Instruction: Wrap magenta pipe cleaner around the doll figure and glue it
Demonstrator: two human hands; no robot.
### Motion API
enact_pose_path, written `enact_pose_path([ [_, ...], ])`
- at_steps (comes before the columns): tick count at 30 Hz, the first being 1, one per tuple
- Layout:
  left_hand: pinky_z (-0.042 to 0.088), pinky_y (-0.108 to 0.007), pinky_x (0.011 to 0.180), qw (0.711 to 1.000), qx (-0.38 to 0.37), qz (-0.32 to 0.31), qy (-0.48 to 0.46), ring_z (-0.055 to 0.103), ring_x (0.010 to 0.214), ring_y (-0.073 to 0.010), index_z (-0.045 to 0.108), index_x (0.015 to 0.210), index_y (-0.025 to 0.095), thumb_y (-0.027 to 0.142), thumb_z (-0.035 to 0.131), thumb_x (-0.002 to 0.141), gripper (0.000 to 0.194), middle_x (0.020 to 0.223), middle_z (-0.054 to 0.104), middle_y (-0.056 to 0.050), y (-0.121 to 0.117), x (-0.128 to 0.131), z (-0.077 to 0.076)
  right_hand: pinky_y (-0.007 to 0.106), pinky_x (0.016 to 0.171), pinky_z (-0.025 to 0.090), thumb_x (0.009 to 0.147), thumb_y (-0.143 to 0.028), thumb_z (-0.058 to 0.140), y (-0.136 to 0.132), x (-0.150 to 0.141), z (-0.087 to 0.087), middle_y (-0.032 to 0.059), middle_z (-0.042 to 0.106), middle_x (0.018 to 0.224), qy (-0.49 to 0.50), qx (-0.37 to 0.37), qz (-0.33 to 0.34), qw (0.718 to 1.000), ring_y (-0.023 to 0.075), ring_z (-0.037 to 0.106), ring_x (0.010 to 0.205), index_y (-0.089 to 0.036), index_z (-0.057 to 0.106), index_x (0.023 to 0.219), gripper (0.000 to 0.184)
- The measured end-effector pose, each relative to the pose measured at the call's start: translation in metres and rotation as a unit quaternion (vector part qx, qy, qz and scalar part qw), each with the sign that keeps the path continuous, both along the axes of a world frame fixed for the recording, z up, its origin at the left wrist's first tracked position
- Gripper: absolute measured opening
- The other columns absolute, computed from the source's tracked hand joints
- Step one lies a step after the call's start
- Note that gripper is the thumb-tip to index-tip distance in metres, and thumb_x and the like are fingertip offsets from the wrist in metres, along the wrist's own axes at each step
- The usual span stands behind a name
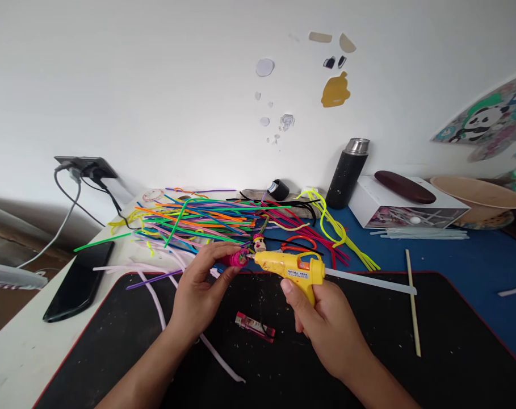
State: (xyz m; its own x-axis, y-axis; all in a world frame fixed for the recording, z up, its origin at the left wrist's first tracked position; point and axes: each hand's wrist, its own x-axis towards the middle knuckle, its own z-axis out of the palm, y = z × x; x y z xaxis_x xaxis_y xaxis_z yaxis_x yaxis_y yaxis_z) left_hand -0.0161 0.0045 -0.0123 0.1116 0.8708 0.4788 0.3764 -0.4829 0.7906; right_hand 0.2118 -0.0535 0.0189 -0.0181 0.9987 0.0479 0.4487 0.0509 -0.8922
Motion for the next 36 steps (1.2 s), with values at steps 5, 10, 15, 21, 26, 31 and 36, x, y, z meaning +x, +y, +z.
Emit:
enact_pose_path([
  [5, 0.057, -0.040, 0.101, 1.000, 0.006, -0.001, 0.000, 0.072, 0.114, -0.0244, 0.075, 0.115, 0.031, 0.021, 0.072, 0.098, 0.019, 0.118, 0.078, -0.006, -0.0007, -0.0003, 0.0014, 0.030, 0.047, 0.035, 0.103, -0.062, 0.048, 0.0002, -0.0003, -0.0006, -0.0035, 0.041, 0.042, -0.008, 0.007, -0.002, 1.000, 0.0148, 0.045, 0.042, -0.026, 0.047, 0.057, 0.058],
  [10, 0.057, -0.041, 0.100, 1.000, 0.010, 0.007, 0.001, 0.072, 0.113, -0.0258, 0.075, 0.115, 0.031, 0.022, 0.071, 0.098, 0.020, 0.116, 0.078, -0.006, -0.0005, -0.0001, 0.0019, 0.030, 0.046, 0.034, 0.103, -0.063, 0.048, 0.0007, -0.0010, 0.0000, -0.0032, 0.044, 0.042, -0.005, -0.002, 0.001, 1.000, 0.0146, 0.045, 0.041, -0.026, 0.047, 0.059, 0.057],
  [15, 0.054, -0.041, 0.102, 1.000, -0.004, 0.012, -0.002, 0.070, 0.115, -0.0255, 0.074, 0.117, 0.032, 0.022, 0.070, 0.099, 0.021, 0.117, 0.076, -0.006, 0.0002, -0.0020, -0.0015, 0.029, 0.044, 0.035, 0.103, -0.064, 0.048, 0.0005, -0.0007, -0.0004, -0.0014, 0.051, 0.046, 0.005, -0.020, 0.012, 1.000, 0.0149, 0.049, 0.043, -0.026, 0.048, 0.063, 0.055],
  [21, 0.053, -0.041, 0.104, 1.000, -0.014, 0.004, -0.002, 0.068, 0.117, -0.0246, 0.074, 0.119, 0.031, 0.022, 0.069, 0.100, 0.021, 0.119, 0.074, -0.006, 0.0014, -0.0036, -0.0040, 0.028, 0.045, 0.035, 0.104, -0.063, 0.047, -0.0016, -0.0014, 0.0003, -0.0022, 0.050, 0.048, 0.012, -0.009, 0.026, 1.000, 0.0143, 0.050, 0.044, -0.025, 0.048, 0.066, 0.054],
  [26, 0.053, -0.039, 0.103, 1.000, -0.007, 0.005, 0.008, 0.069, 0.116, -0.0242, 0.074, 0.118, 0.030, 0.019, 0.069, 0.099, 0.023, 0.119, 0.076, -0.006, 0.0005, -0.0019, -0.0027, 0.027, 0.045, 0.036, 0.104, -0.062, 0.048, -0.0026, -0.0014, 0.0000, -0.0022, 0.051, 0.049, 0.010, -0.010, 0.022, 1.000, 0.0141, 0.050, 0.044, -0.025, 0.049, 0.066, 0.053],
  [31, 0.053, -0.038, 0.105, 1.000, -0.007, -0.006, 0.021, 0.070, 0.117, -0.0232, 0.074, 0.118, 0.030, 0.017, 0.070, 0.098, 0.024, 0.120, 0.077, -0.005, -0.0008, 0.0003, 0.0000, 0.027, 0.045, 0.035, 0.104, -0.061, 0.049, -0.0017, -0.0015, 0.0008, -0.0024, 0.051, 0.047, 0.008, -0.002, 0.021, 1.000, 0.0138, 0.049, 0.043, -0.025, 0.048, 0.064, 0.054],
  [36, 0.054, -0.037, 0.103, 1.000, -0.006, -0.007, 0.019, 0.071, 0.115, -0.0228, 0.075, 0.117, 0.030, 0.017, 0.070, 0.098, 0.023, 0.120, 0.077, -0.005, -0.0013, 0.0008, 0.0005, 0.028, 0.044, 0.034, 0.104, -0.062, 0.050, -0.0017, -0.0015, -0.0009, -0.0024, 0.051, 0.047, 0.009, -0.001, 0.021, 1.000, 0.0137, 0.049, 0.042, -0.025, 0.047, 0.063, 0.055],
])
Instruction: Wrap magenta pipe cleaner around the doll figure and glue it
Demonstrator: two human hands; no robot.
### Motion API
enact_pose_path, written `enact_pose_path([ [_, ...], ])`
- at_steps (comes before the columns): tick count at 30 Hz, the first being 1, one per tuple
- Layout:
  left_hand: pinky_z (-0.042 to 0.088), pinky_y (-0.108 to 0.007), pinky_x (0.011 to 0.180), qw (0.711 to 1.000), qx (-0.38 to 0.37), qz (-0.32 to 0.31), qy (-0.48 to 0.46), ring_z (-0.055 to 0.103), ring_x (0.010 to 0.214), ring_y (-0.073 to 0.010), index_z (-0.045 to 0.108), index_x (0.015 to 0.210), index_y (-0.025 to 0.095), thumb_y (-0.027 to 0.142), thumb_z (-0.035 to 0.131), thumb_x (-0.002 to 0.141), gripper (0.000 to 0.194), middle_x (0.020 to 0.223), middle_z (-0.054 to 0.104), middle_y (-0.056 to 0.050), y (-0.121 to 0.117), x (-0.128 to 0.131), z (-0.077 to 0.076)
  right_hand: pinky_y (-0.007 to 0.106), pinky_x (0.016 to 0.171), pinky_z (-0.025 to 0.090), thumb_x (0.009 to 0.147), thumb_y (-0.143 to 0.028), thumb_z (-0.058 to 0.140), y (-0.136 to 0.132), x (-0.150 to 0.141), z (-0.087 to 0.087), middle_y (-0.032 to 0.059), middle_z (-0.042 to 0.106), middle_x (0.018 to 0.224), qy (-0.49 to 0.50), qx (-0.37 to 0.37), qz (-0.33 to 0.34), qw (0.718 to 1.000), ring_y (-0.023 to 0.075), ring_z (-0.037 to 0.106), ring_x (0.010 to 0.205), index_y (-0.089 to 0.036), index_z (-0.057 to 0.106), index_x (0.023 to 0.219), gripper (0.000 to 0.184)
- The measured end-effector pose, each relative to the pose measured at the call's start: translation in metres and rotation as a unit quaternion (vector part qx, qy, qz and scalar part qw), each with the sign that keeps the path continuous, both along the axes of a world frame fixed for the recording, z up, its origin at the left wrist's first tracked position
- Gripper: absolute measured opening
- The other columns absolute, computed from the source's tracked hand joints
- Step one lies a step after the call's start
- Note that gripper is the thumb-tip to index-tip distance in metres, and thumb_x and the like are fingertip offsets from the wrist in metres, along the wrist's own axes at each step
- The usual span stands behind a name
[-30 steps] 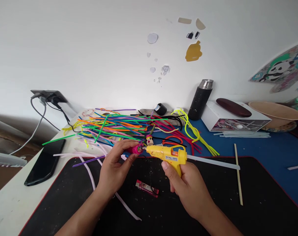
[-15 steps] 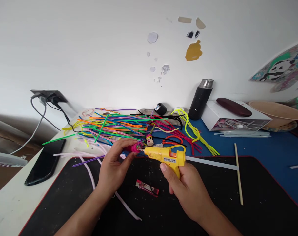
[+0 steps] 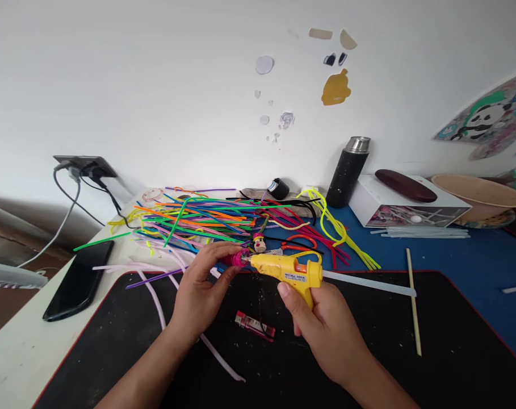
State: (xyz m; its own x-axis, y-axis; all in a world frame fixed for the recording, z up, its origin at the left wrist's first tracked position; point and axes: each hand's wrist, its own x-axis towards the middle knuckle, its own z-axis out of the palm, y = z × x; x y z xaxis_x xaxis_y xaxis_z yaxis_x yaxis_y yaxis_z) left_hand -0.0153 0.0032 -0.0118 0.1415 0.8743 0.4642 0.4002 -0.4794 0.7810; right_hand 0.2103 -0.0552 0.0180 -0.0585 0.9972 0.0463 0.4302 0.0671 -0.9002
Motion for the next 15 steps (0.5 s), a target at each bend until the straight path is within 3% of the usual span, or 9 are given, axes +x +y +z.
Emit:
enact_pose_path([
  [15, 0.054, -0.036, 0.103, 1.000, 0.010, -0.001, 0.006, 0.071, 0.115, -0.0220, 0.075, 0.117, 0.031, 0.017, 0.071, 0.098, 0.023, 0.119, 0.078, -0.004, 0.0005, 0.0006, 0.0011, 0.028, 0.044, 0.034, 0.103, -0.061, 0.050, -0.0006, -0.0001, 0.0010, -0.0018, 0.052, 0.045, 0.005, 0.000, -0.005, 1.000, 0.0141, 0.049, 0.041, -0.025, 0.050, 0.063, 0.054],
])
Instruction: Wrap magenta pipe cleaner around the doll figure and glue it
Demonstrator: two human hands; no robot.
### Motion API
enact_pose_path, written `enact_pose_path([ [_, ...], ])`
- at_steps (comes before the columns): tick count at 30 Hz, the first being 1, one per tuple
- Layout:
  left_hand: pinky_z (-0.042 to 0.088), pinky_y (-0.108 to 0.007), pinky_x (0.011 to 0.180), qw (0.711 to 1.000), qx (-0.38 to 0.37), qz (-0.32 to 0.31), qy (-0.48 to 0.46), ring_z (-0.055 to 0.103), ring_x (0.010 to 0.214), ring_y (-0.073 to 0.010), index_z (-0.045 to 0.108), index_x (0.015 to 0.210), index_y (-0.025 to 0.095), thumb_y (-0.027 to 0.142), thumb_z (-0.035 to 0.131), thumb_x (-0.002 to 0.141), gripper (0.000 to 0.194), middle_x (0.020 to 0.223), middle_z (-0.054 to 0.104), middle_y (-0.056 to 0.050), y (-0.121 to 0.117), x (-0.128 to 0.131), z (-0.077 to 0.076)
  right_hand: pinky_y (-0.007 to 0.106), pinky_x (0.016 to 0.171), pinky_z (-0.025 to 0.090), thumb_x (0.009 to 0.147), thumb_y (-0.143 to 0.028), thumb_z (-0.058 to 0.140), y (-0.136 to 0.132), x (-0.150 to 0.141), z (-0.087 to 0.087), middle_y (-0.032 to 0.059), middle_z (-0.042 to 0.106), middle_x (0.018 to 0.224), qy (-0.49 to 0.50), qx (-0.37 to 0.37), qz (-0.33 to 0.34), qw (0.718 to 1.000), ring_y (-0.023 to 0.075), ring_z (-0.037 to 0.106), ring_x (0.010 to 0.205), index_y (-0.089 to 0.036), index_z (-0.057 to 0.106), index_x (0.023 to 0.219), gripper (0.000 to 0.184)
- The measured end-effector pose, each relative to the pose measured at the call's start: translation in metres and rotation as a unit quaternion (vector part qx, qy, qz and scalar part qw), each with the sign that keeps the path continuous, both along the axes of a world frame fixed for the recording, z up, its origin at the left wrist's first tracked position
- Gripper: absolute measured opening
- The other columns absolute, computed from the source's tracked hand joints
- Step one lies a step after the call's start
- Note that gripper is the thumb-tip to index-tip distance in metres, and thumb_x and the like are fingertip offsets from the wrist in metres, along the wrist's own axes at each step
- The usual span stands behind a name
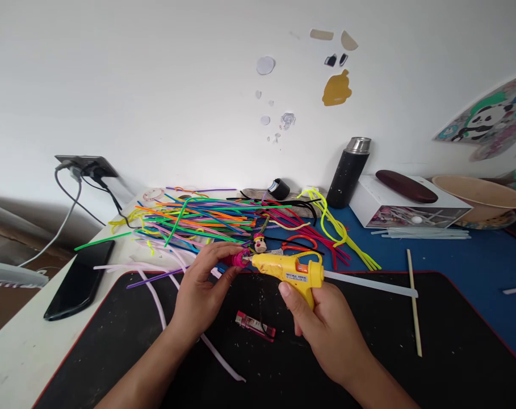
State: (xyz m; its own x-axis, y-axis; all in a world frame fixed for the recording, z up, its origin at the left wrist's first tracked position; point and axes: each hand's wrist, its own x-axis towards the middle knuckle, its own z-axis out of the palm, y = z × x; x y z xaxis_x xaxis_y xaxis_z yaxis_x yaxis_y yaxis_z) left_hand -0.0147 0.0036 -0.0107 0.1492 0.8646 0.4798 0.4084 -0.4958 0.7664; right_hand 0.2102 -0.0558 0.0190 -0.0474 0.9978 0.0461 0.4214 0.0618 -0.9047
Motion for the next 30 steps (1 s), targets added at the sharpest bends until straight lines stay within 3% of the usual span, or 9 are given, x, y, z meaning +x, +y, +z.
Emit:
enact_pose_path([
  [30, 0.054, -0.040, 0.103, 1.000, 0.000, 0.020, -0.011, 0.071, 0.114, -0.0244, 0.075, 0.116, 0.031, 0.019, 0.071, 0.097, 0.022, 0.118, 0.077, -0.004, 0.0015, -0.0028, -0.0026, 0.028, 0.044, 0.034, 0.103, -0.061, 0.050, 0.0006, 0.0005, 0.0017, -0.0019, 0.051, 0.046, -0.008, -0.007, 0.001, 1.000, 0.0142, 0.048, 0.043, -0.025, 0.048, 0.064, 0.054],
])
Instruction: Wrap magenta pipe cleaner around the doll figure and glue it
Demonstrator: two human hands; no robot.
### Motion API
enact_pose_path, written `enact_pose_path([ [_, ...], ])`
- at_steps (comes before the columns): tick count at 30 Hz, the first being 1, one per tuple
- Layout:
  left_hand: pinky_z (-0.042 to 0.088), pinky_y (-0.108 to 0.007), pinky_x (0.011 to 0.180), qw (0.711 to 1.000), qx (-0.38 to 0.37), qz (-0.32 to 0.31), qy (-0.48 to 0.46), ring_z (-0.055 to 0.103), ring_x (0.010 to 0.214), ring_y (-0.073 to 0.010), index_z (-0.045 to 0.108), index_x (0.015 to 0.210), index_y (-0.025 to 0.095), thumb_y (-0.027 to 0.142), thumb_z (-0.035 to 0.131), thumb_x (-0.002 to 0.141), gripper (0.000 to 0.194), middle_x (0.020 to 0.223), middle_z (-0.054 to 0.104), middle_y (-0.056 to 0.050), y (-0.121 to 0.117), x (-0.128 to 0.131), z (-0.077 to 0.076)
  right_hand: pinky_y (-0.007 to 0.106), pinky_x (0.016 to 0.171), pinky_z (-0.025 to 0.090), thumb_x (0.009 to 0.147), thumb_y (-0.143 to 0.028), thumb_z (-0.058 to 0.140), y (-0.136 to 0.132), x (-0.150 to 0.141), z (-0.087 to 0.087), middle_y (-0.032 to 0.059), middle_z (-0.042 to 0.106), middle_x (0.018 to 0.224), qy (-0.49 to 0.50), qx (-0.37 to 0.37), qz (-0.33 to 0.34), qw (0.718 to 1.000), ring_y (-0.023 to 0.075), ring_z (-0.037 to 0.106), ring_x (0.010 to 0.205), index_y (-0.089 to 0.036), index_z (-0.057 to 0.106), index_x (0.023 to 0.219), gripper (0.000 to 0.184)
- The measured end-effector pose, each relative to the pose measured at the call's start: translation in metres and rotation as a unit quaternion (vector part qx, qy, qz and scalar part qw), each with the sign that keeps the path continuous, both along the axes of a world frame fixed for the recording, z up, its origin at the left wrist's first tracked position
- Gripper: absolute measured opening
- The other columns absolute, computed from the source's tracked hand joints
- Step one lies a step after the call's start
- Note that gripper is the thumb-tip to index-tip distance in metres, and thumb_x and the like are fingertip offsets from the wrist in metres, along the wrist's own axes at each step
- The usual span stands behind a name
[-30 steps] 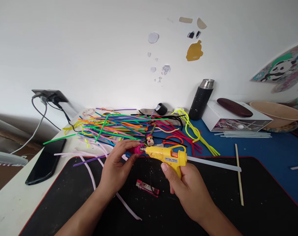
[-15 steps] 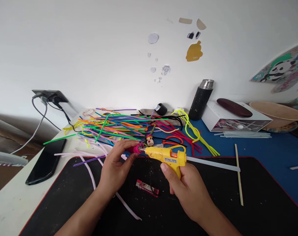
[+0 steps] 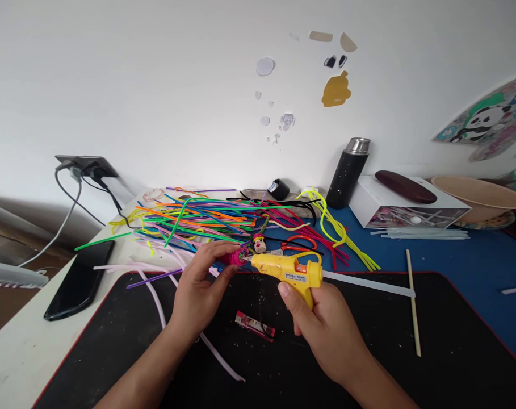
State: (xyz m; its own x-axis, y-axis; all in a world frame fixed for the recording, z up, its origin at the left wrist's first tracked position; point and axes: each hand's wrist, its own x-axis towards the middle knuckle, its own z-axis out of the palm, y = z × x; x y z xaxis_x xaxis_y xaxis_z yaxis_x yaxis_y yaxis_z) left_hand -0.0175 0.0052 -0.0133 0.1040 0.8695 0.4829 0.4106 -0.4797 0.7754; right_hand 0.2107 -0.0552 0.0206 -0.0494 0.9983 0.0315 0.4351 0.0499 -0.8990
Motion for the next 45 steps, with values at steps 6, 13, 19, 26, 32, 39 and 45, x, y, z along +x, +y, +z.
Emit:
enact_pose_path([
  [6, 0.053, -0.040, 0.103, 1.000, -0.005, 0.002, 0.000, 0.070, 0.114, -0.0249, 0.075, 0.115, 0.030, 0.020, 0.071, 0.097, 0.021, 0.117, 0.077, -0.006, 0.000, 0.000, 0.001, 0.028, 0.044, 0.034, 0.103, -0.061, 0.050, -0.001, 0.000, -0.001, -0.0017, 0.051, 0.047, 0.001, 0.000, 0.000, 1.000, 0.0145, 0.049, 0.044, -0.025, 0.049, 0.064, 0.053],
  [13, 0.054, -0.043, 0.102, 1.000, -0.011, 0.009, -0.004, 0.070, 0.113, -0.0268, 0.076, 0.115, 0.029, 0.023, 0.072, 0.097, 0.020, 0.116, 0.077, -0.007, 0.000, 0.000, 0.002, 0.028, 0.044, 0.034, 0.103, -0.060, 0.051, 0.000, 0.000, 0.000, -0.0019, 0.051, 0.047, 0.010, -0.004, 0.003, 1.000, 0.0142, 0.048, 0.043, -0.025, 0.049, 0.064, 0.053],
  [19, 0.056, -0.042, 0.099, 1.000, -0.008, 0.018, -0.006, 0.071, 0.108, -0.0262, 0.077, 0.112, 0.028, 0.024, 0.074, 0.095, 0.018, 0.113, 0.077, -0.007, 0.000, 0.001, 0.004, 0.028, 0.043, 0.033, 0.103, -0.062, 0.052, 0.000, -0.001, -0.002, -0.0016, 0.052, 0.047, 0.014, -0.011, -0.005, 1.000, 0.0145, 0.048, 0.043, -0.025, 0.050, 0.065, 0.053],
  [26, 0.058, -0.039, 0.095, 0.993, -0.099, 0.031, -0.047, 0.073, 0.100, -0.0252, 0.079, 0.109, 0.027, 0.035, 0.080, 0.089, 0.022, 0.108, 0.078, -0.005, 0.005, -0.001, -0.003, 0.027, 0.046, 0.036, 0.101, -0.065, 0.054, 0.001, 0.000, -0.003, -0.0021, 0.053, 0.049, 0.049, -0.029, -0.007, 0.998, 0.0146, 0.049, 0.046, -0.022, 0.061, 0.073, 0.052],
  [32, 0.057, -0.035, 0.091, 0.924, -0.209, 0.071, -0.312, 0.073, 0.101, -0.0234, 0.078, 0.103, 0.023, 0.041, 0.094, 0.072, 0.040, 0.105, 0.080, -0.004, 0.022, -0.009, -0.005, 0.026, 0.050, 0.039, 0.094, -0.076, 0.060, 0.005, 0.000, -0.004, -0.0039, 0.053, 0.047, 0.202, -0.124, 0.004, 0.971, 0.0127, 0.047, 0.043, -0.016, 0.069, 0.085, 0.061],
  [39, 0.056, -0.030, 0.079, 0.897, -0.197, 0.058, -0.391, 0.071, 0.091, -0.0202, 0.078, 0.097, 0.022, 0.042, 0.097, 0.065, 0.042, 0.097, 0.078, -0.002, 0.028, -0.010, -0.001, 0.022, 0.039, 0.028, 0.090, -0.075, 0.067, 0.022, 0.003, -0.017, -0.0060, 0.051, 0.048, 0.375, -0.070, -0.063, 0.922, 0.0107, 0.044, 0.037, -0.016, 0.071, 0.094, 0.059],
  [45, 0.057, -0.038, 0.088, 0.919, -0.192, 0.023, -0.345, 0.071, 0.096, -0.0258, 0.079, 0.098, 0.021, 0.052, 0.093, 0.069, 0.044, 0.101, 0.080, -0.007, 0.023, -0.003, -0.008, 0.021, 0.041, 0.032, 0.085, -0.072, 0.075, 0.026, 0.008, -0.028, -0.0021, 0.059, 0.056, 0.377, -0.043, -0.125, 0.917, 0.0123, 0.051, 0.046, -0.016, 0.071, 0.096, 0.057],
])
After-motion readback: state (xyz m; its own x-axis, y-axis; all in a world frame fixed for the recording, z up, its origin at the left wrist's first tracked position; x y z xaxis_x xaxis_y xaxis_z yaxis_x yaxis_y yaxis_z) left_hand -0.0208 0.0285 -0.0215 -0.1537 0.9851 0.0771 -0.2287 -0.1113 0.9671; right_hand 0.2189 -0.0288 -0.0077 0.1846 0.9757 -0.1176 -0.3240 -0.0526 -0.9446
